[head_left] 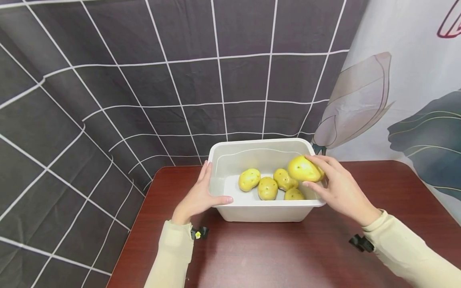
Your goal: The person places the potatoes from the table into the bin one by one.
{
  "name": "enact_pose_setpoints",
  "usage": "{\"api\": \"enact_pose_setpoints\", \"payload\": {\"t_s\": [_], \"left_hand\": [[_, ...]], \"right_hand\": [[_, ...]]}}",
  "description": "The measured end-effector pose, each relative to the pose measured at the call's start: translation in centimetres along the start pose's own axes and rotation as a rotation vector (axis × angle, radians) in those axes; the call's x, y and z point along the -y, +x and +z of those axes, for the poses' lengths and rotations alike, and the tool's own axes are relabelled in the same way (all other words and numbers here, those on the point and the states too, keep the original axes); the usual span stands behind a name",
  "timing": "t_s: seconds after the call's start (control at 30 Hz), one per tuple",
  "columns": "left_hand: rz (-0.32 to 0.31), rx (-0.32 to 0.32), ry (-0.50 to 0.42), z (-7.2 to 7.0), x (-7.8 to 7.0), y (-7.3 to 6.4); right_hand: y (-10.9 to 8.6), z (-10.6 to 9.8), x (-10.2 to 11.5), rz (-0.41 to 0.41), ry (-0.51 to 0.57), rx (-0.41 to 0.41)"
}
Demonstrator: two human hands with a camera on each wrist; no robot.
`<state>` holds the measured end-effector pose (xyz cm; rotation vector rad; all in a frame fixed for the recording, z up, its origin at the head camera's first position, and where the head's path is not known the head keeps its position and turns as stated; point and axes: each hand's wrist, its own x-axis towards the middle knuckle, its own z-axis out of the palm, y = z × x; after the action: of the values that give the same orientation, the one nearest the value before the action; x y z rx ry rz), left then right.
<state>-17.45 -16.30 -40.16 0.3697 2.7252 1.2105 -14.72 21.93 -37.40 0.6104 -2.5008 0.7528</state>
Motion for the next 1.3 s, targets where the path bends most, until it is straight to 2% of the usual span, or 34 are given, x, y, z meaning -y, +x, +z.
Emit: {"api": "enact_pose_setpoints", "payload": {"t_s": [0.37, 1.3], "left_hand": [[-0.004, -0.002, -0.005, 0.0, -0.1, -0.1], [0.000, -0.001, -0.010, 0.1, 0.0, -0.1]], "right_hand": [[0.1, 0.6, 0.3, 0.006, 0.036, 0.026], [-0.1, 1.5, 0.5, -0.009, 0.036, 0.055]]}}
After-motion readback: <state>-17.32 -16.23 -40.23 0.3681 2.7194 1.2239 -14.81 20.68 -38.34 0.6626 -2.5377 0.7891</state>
